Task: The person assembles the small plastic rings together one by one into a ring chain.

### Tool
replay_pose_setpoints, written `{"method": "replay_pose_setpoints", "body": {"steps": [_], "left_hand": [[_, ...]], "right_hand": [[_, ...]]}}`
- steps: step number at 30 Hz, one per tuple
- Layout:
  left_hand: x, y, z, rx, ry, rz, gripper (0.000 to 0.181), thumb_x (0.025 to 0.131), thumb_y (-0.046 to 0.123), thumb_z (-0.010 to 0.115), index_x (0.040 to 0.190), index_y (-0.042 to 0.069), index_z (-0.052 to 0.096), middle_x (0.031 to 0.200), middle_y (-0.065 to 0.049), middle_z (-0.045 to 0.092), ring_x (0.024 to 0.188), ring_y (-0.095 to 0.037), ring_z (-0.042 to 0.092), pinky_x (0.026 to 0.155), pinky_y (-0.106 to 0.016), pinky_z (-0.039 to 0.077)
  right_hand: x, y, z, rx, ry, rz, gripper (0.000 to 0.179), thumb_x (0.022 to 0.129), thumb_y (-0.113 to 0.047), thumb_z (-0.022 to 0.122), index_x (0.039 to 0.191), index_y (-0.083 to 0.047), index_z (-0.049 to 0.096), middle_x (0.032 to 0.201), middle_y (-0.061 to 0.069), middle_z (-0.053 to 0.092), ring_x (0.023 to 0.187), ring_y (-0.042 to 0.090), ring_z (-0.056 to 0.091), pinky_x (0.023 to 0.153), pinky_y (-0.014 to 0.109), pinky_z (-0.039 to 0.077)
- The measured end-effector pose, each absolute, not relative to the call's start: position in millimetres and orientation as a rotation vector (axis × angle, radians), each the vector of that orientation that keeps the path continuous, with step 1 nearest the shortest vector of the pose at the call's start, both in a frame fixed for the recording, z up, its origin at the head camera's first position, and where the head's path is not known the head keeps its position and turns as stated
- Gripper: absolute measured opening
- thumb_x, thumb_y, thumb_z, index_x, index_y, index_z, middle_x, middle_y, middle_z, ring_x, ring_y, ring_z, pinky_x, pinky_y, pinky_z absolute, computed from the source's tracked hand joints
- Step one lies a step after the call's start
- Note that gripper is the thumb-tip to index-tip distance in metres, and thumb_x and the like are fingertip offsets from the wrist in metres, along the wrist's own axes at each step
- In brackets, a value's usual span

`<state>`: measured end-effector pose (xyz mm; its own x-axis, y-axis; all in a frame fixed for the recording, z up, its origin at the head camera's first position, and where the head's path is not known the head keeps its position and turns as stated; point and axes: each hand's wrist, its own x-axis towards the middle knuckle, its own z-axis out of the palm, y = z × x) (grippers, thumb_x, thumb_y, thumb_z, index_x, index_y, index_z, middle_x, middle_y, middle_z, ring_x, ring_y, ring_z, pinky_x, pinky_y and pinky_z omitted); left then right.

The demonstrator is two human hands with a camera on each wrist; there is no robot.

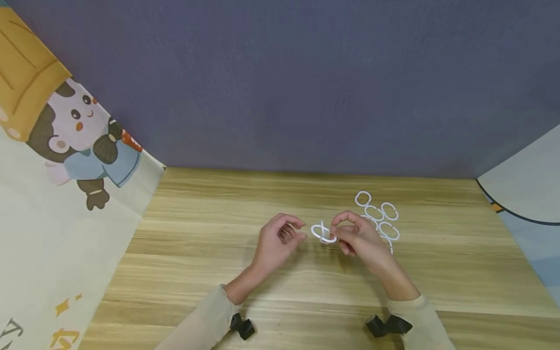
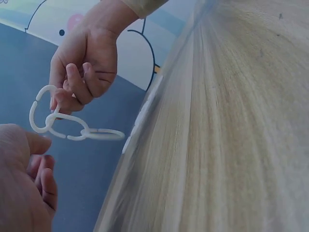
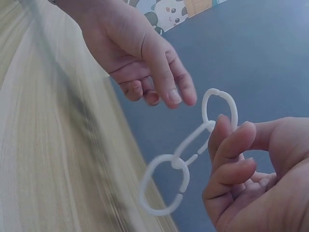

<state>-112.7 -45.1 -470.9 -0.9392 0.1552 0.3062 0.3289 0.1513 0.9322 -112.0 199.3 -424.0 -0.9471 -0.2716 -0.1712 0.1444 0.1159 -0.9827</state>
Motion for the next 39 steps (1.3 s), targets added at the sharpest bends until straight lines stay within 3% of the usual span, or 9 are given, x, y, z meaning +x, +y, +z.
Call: {"method": "replay_pose_setpoints", "body": {"steps": [10, 17, 24, 29, 39], "left_hand": [[-103, -44, -466, -0.637, -2.195, -1.845, 0.02, 0.087, -0.002, 0.092, 0.103, 0.006, 0.084, 0.107, -0.007, 0.078, 0.08, -0.008, 0.067, 0.063, -0.023, 0.059], [-106, -39, -472, -0.654, -2.16, -1.828, 0.013, 0.09, -0.001, 0.09, 0.1, 0.006, 0.084, 0.106, -0.008, 0.08, 0.08, -0.009, 0.068, 0.061, -0.022, 0.057], [-110, -34, -476, -0.594, -2.169, -1.84, 0.01, 0.094, 0.0, 0.087, 0.1, 0.007, 0.082, 0.099, -0.007, 0.08, 0.081, -0.009, 0.067, 0.062, -0.019, 0.051], [-120, -27, -475, -0.532, -2.161, -1.862, 0.009, 0.095, 0.0, 0.085, 0.101, 0.005, 0.081, 0.098, -0.007, 0.079, 0.082, -0.01, 0.067, 0.062, -0.018, 0.049], [-139, -10, -479, -0.445, -2.18, -1.839, 0.008, 0.096, 0.003, 0.086, 0.102, 0.005, 0.081, 0.094, -0.006, 0.078, 0.079, -0.009, 0.065, 0.063, -0.018, 0.05]], "right_hand": [[-102, 195, -422, -0.185, 2.075, -1.865, 0.021, 0.105, -0.006, 0.066, 0.115, 0.008, 0.054, 0.066, -0.003, 0.064, 0.053, 0.007, 0.049, 0.05, 0.022, 0.037], [-106, 200, -430, -0.203, 2.045, -1.883, 0.019, 0.109, -0.008, 0.062, 0.117, 0.009, 0.056, 0.079, 0.006, 0.078, 0.053, 0.006, 0.054, 0.049, 0.02, 0.039], [-112, 211, -434, -0.164, 2.082, -1.934, 0.012, 0.112, -0.01, 0.061, 0.116, 0.001, 0.063, 0.086, 0.008, 0.079, 0.056, 0.007, 0.056, 0.05, 0.02, 0.041], [-129, 229, -428, -0.155, 2.113, -1.964, 0.006, 0.112, -0.012, 0.063, 0.112, -0.008, 0.067, 0.086, 0.002, 0.076, 0.058, 0.009, 0.056, 0.052, 0.021, 0.04], [-166, 280, -418, -0.108, 2.197, -2.001, 0.005, 0.113, -0.015, 0.066, 0.112, -0.013, 0.07, 0.086, 0.0, 0.077, 0.061, 0.01, 0.057, 0.055, 0.024, 0.041]]}}
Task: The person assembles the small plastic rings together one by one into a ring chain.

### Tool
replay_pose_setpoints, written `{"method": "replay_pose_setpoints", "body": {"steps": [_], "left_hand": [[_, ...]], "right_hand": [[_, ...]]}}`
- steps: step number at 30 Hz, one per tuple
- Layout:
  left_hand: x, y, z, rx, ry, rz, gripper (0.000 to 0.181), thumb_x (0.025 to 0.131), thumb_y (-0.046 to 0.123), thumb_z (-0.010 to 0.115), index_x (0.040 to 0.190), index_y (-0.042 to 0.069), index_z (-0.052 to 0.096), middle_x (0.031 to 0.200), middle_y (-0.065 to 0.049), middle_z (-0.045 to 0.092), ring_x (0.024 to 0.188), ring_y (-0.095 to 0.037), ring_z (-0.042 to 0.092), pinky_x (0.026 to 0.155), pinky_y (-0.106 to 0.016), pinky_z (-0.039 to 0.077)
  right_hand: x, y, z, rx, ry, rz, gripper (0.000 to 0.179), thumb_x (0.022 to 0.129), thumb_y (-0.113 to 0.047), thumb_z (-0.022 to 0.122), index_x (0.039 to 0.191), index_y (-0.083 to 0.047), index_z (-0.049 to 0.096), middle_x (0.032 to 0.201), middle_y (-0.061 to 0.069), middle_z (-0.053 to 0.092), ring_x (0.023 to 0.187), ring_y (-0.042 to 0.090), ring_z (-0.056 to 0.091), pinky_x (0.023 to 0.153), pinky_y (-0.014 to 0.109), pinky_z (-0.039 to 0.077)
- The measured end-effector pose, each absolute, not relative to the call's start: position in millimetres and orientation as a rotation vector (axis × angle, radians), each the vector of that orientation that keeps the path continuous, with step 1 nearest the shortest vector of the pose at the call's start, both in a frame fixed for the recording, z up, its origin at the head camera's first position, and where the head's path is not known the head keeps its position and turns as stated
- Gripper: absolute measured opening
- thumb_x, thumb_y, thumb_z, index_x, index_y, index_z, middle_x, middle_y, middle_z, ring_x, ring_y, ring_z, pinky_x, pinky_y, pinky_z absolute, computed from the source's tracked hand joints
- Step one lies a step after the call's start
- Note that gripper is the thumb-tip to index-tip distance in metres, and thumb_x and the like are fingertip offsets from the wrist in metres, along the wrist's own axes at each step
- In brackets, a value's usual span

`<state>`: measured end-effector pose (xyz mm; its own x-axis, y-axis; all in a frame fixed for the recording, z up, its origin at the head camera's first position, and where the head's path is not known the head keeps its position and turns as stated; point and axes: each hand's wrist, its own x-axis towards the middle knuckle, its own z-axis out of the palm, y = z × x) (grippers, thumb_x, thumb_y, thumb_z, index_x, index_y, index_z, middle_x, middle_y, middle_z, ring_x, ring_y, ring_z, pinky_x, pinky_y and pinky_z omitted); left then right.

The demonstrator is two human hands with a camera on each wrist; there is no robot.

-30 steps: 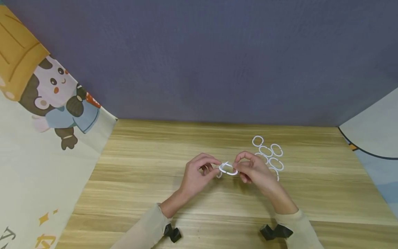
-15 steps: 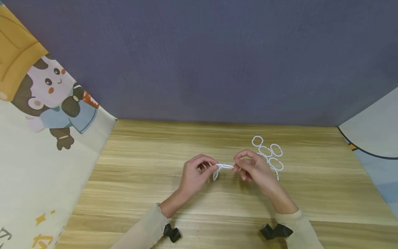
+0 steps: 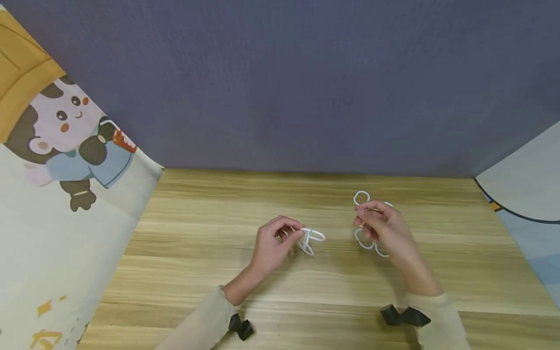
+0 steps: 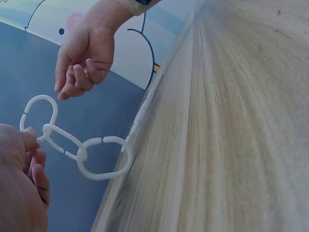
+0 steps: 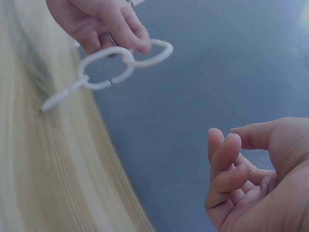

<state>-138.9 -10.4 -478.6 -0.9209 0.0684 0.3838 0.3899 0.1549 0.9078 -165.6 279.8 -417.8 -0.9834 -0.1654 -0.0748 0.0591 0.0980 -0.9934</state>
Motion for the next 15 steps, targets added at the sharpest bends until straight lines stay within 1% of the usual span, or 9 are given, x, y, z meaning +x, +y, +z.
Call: {"method": "replay_pose_setpoints", "body": {"steps": [3, 10, 12, 15], "left_hand": [[-138, -11, -478, -0.435, -2.193, -1.852, 0.009, 0.095, 0.004, 0.086, 0.102, 0.005, 0.081, 0.095, -0.005, 0.078, 0.079, -0.009, 0.065, 0.063, -0.018, 0.049], [-135, -12, -476, -0.419, -2.189, -1.895, 0.009, 0.096, 0.004, 0.086, 0.103, 0.003, 0.08, 0.095, -0.009, 0.077, 0.079, -0.01, 0.064, 0.063, -0.02, 0.051], [-134, -12, -476, -0.418, -2.186, -1.902, 0.009, 0.096, 0.004, 0.086, 0.102, 0.002, 0.08, 0.094, -0.01, 0.077, 0.079, -0.01, 0.064, 0.063, -0.02, 0.051], [-134, -12, -476, -0.415, -2.189, -1.908, 0.009, 0.096, 0.005, 0.086, 0.102, 0.002, 0.079, 0.094, -0.009, 0.077, 0.079, -0.01, 0.065, 0.063, -0.02, 0.051]], "right_hand": [[-167, 290, -417, -0.081, 2.23, -1.994, 0.006, 0.113, -0.016, 0.068, 0.113, -0.012, 0.071, 0.088, -0.001, 0.077, 0.061, 0.01, 0.057, 0.055, 0.023, 0.041], [-173, 308, -418, -0.002, 2.359, -1.813, 0.025, 0.112, -0.021, 0.07, 0.123, 0.001, 0.071, 0.088, -0.01, 0.077, 0.066, 0.008, 0.06, 0.055, 0.02, 0.046], [-174, 311, -421, -0.014, 2.38, -1.775, 0.027, 0.111, -0.019, 0.07, 0.125, 0.004, 0.071, 0.088, -0.011, 0.077, 0.066, 0.008, 0.059, 0.055, 0.021, 0.047], [-175, 316, -425, -0.049, 2.427, -1.717, 0.028, 0.11, -0.014, 0.07, 0.128, 0.008, 0.07, 0.097, -0.013, 0.078, 0.066, 0.009, 0.057, 0.056, 0.023, 0.047]]}}
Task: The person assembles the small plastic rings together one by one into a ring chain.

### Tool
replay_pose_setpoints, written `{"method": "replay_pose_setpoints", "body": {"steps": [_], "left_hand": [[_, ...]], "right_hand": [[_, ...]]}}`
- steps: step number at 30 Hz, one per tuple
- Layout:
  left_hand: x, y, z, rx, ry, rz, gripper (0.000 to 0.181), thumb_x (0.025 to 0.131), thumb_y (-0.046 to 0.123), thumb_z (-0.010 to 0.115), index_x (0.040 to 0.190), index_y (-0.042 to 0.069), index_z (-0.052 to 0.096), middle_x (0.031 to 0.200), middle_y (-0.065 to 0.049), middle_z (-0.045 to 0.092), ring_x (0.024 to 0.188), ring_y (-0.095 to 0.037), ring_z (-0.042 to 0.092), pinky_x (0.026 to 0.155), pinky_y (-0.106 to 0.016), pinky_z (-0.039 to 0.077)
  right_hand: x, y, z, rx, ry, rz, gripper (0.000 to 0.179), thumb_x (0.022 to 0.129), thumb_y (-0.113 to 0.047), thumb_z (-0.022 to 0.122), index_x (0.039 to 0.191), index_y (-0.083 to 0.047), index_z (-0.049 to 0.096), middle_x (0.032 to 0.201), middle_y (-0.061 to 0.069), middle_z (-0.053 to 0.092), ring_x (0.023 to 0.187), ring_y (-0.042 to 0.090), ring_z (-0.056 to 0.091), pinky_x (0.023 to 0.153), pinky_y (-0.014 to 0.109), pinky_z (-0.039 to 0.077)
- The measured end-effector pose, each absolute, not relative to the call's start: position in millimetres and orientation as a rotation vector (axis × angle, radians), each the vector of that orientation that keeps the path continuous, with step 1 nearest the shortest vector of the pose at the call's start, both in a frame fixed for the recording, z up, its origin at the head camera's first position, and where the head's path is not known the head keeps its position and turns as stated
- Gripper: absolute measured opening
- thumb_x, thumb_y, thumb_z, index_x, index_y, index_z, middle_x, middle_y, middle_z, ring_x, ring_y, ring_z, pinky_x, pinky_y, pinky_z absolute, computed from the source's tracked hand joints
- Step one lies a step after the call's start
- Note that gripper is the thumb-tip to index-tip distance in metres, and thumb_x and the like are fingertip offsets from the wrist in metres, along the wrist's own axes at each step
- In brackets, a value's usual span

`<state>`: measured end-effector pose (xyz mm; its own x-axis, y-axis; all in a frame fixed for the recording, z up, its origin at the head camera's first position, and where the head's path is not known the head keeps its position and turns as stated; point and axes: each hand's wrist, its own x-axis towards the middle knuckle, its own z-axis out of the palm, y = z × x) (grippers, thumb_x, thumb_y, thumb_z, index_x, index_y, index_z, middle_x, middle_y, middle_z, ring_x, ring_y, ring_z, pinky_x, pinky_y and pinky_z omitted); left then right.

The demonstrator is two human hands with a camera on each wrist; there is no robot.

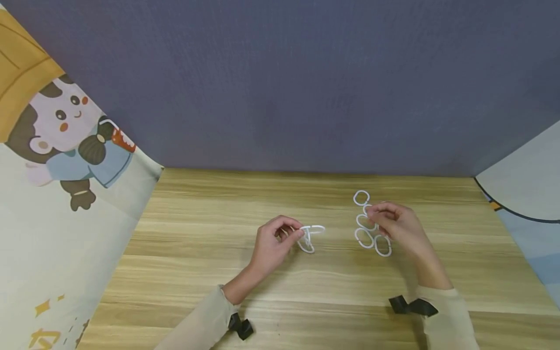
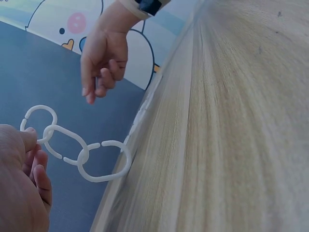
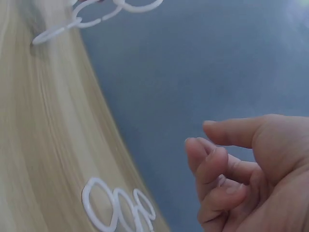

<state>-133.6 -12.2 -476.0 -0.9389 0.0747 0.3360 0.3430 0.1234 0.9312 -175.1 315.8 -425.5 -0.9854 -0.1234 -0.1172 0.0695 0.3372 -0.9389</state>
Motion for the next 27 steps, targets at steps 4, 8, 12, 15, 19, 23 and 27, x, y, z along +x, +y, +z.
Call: {"method": "replay_pose_setpoints", "body": {"steps": [4, 8, 12, 15, 19, 23, 27], "left_hand": [[-132, -14, -476, -0.41, -2.199, -1.91, 0.01, 0.096, 0.005, 0.086, 0.102, 0.002, 0.079, 0.094, -0.009, 0.077, 0.08, -0.01, 0.065, 0.064, -0.019, 0.05], [-129, -15, -475, -0.408, -2.205, -1.916, 0.009, 0.096, 0.005, 0.086, 0.102, 0.002, 0.079, 0.095, -0.009, 0.077, 0.081, -0.01, 0.065, 0.065, -0.018, 0.05], [-127, -17, -474, -0.409, -2.215, -1.922, 0.01, 0.096, 0.004, 0.086, 0.102, 0.002, 0.079, 0.094, -0.009, 0.077, 0.08, -0.01, 0.065, 0.065, -0.018, 0.049], [-125, -18, -474, -0.415, -2.215, -1.929, 0.01, 0.096, 0.003, 0.086, 0.102, 0.001, 0.079, 0.094, -0.009, 0.077, 0.08, -0.01, 0.064, 0.065, -0.018, 0.049], [-123, -19, -474, -0.424, -2.209, -1.942, 0.01, 0.096, 0.002, 0.085, 0.102, -0.001, 0.079, 0.094, -0.011, 0.076, 0.08, -0.01, 0.065, 0.064, -0.018, 0.049], [-121, -21, -475, -0.433, -2.211, -1.946, 0.01, 0.096, 0.001, 0.084, 0.103, -0.002, 0.079, 0.094, -0.012, 0.076, 0.08, -0.01, 0.065, 0.064, -0.017, 0.049], [-119, -22, -476, -0.443, -2.216, -1.945, 0.01, 0.096, 0.002, 0.084, 0.103, -0.002, 0.079, 0.094, -0.012, 0.077, 0.08, -0.01, 0.065, 0.064, -0.017, 0.05]], "right_hand": [[-173, 319, -432, -0.076, 2.501, -1.62, 0.03, 0.107, -0.011, 0.072, 0.127, 0.011, 0.072, 0.105, -0.008, 0.077, 0.073, 0.009, 0.059, 0.061, 0.024, 0.05], [-171, 321, -438, -0.055, 2.579, -1.468, 0.03, 0.105, -0.016, 0.077, 0.123, 0.008, 0.075, 0.1, -0.001, 0.073, 0.085, 0.009, 0.062, 0.073, 0.025, 0.052], [-170, 324, -445, -0.037, 2.622, -1.369, 0.03, 0.104, -0.02, 0.08, 0.12, 0.006, 0.077, 0.1, 0.005, 0.072, 0.089, 0.013, 0.061, 0.076, 0.027, 0.05], [-169, 326, -451, -0.05, 2.662, -1.276, 0.029, 0.103, -0.022, 0.082, 0.117, 0.002, 0.079, 0.103, 0.007, 0.073, 0.091, 0.016, 0.061, 0.076, 0.028, 0.05], [-166, 329, -458, -0.071, 2.711, -1.117, 0.025, 0.099, -0.024, 0.085, 0.11, -0.003, 0.082, 0.097, 0.004, 0.075, 0.088, 0.017, 0.061, 0.075, 0.03, 0.049], [-162, 330, -462, -0.067, 2.735, -1.056, 0.022, 0.095, -0.023, 0.088, 0.104, -0.003, 0.083, 0.088, 0.001, 0.076, 0.083, 0.017, 0.062, 0.073, 0.032, 0.049], [-159, 330, -465, -0.068, 2.762, -1.012, 0.017, 0.093, -0.021, 0.088, 0.097, -0.006, 0.084, 0.086, -0.001, 0.077, 0.081, 0.017, 0.063, 0.073, 0.035, 0.049]]}}
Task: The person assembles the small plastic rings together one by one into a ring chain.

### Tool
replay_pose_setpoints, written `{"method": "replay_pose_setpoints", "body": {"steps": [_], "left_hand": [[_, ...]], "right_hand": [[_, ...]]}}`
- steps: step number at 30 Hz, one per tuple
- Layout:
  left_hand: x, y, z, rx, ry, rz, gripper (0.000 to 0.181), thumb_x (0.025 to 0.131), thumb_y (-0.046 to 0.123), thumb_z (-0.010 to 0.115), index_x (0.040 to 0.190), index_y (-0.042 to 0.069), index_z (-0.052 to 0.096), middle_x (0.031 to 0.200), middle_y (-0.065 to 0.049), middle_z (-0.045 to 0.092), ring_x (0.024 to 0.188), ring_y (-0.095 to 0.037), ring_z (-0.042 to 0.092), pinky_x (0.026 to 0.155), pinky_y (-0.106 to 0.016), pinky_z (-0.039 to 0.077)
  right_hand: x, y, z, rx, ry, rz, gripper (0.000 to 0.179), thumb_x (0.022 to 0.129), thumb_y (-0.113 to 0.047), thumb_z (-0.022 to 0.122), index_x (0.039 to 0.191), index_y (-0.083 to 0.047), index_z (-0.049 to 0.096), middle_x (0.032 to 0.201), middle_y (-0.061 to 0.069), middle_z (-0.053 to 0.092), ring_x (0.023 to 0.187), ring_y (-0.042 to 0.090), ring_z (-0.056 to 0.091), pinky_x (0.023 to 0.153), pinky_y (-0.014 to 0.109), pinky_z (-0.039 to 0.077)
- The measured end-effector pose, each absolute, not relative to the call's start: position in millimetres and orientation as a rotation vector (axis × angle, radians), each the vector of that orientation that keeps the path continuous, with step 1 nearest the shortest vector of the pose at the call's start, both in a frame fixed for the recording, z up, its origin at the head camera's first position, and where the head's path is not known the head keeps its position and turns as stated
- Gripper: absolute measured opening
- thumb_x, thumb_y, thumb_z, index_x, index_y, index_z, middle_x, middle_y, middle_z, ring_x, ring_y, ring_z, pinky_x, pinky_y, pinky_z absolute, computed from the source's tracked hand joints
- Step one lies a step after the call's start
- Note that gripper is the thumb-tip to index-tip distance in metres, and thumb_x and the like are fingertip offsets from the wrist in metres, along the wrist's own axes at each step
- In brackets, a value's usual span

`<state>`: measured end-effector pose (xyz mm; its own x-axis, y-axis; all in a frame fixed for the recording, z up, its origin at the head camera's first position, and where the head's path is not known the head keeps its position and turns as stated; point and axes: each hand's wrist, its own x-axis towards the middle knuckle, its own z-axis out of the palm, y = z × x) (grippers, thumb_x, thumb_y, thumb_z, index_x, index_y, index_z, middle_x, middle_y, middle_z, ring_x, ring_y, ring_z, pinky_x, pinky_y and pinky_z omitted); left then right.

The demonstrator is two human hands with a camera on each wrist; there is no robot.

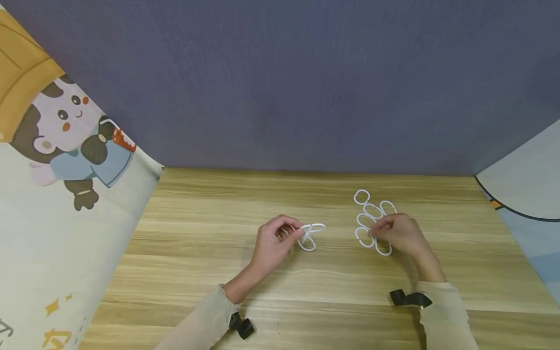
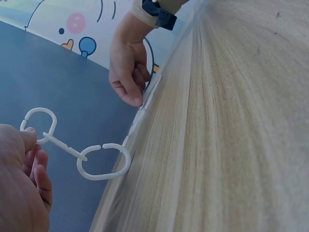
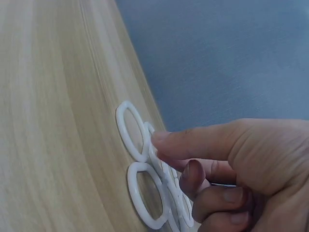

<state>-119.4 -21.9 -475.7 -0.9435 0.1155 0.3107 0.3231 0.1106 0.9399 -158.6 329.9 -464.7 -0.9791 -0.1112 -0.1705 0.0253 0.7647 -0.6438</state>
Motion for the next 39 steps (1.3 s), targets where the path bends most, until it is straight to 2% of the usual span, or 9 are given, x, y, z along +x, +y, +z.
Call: {"method": "replay_pose_setpoints", "body": {"steps": [8, 16, 22, 30, 33, 39], "left_hand": [[-108, -31, -477, -0.472, -2.231, -1.951, 0.01, 0.095, 0.001, 0.084, 0.102, -0.002, 0.078, 0.093, -0.012, 0.076, 0.079, -0.009, 0.064, 0.064, -0.017, 0.05], [-103, -36, -477, -0.487, -2.241, -1.961, 0.01, 0.096, 0.001, 0.084, 0.102, -0.003, 0.078, 0.093, -0.012, 0.076, 0.08, -0.008, 0.064, 0.065, -0.016, 0.049], [-99, -40, -479, -0.48, -2.264, -1.947, 0.01, 0.096, 0.002, 0.084, 0.103, -0.001, 0.079, 0.094, -0.011, 0.076, 0.081, -0.009, 0.065, 0.065, -0.017, 0.049], [-92, -50, -482, -0.49, -2.297, -1.976, 0.01, 0.096, 0.002, 0.083, 0.104, -0.003, 0.078, 0.095, -0.011, 0.076, 0.081, -0.009, 0.065, 0.066, -0.017, 0.051], [-89, -54, -482, -0.5, -2.309, -1.993, 0.01, 0.096, 0.002, 0.083, 0.103, -0.003, 0.078, 0.093, -0.012, 0.075, 0.079, -0.009, 0.064, 0.066, -0.017, 0.051], [-99, -47, -483, -0.47, -2.326, -1.962, 0.01, 0.095, 0.001, 0.084, 0.102, -0.002, 0.078, 0.091, -0.01, 0.075, 0.077, -0.008, 0.062, 0.066, -0.017, 0.051]], "right_hand": [[-139, 318, -474, -0.057, 2.805, -0.957, 0.014, 0.092, -0.023, 0.089, 0.089, -0.01, 0.085, 0.08, -0.004, 0.076, 0.077, 0.015, 0.062, 0.071, 0.035, 0.048], [-127, 311, -475, -0.025, 2.799, -0.973, 0.016, 0.093, -0.025, 0.086, 0.092, -0.009, 0.083, 0.079, -0.004, 0.074, 0.076, 0.016, 0.061, 0.071, 0.036, 0.048], [-119, 303, -474, -0.014, 2.783, -1.112, 0.016, 0.1, -0.019, 0.081, 0.101, -0.003, 0.08, 0.085, 0.0, 0.076, 0.078, 0.015, 0.062, 0.068, 0.029, 0.049], [-102, 282, -461, -0.001, 2.627, -1.498, 0.016, 0.105, -0.004, 0.071, 0.11, 0.011, 0.073, 0.093, 0.014, 0.08, 0.071, 0.015, 0.07, 0.064, 0.026, 0.057], [-94, 272, -455, 0.062, 2.547, -1.654, 0.019, 0.105, -0.004, 0.071, 0.114, 0.013, 0.071, 0.098, 0.01, 0.082, 0.072, 0.014, 0.072, 0.065, 0.027, 0.061], [-110, 261, -443, 0.033, 2.471, -1.78, 0.023, 0.102, -0.008, 0.079, 0.115, 0.01, 0.072, 0.089, -0.005, 0.079, 0.072, 0.012, 0.072, 0.068, 0.027, 0.062]]}}
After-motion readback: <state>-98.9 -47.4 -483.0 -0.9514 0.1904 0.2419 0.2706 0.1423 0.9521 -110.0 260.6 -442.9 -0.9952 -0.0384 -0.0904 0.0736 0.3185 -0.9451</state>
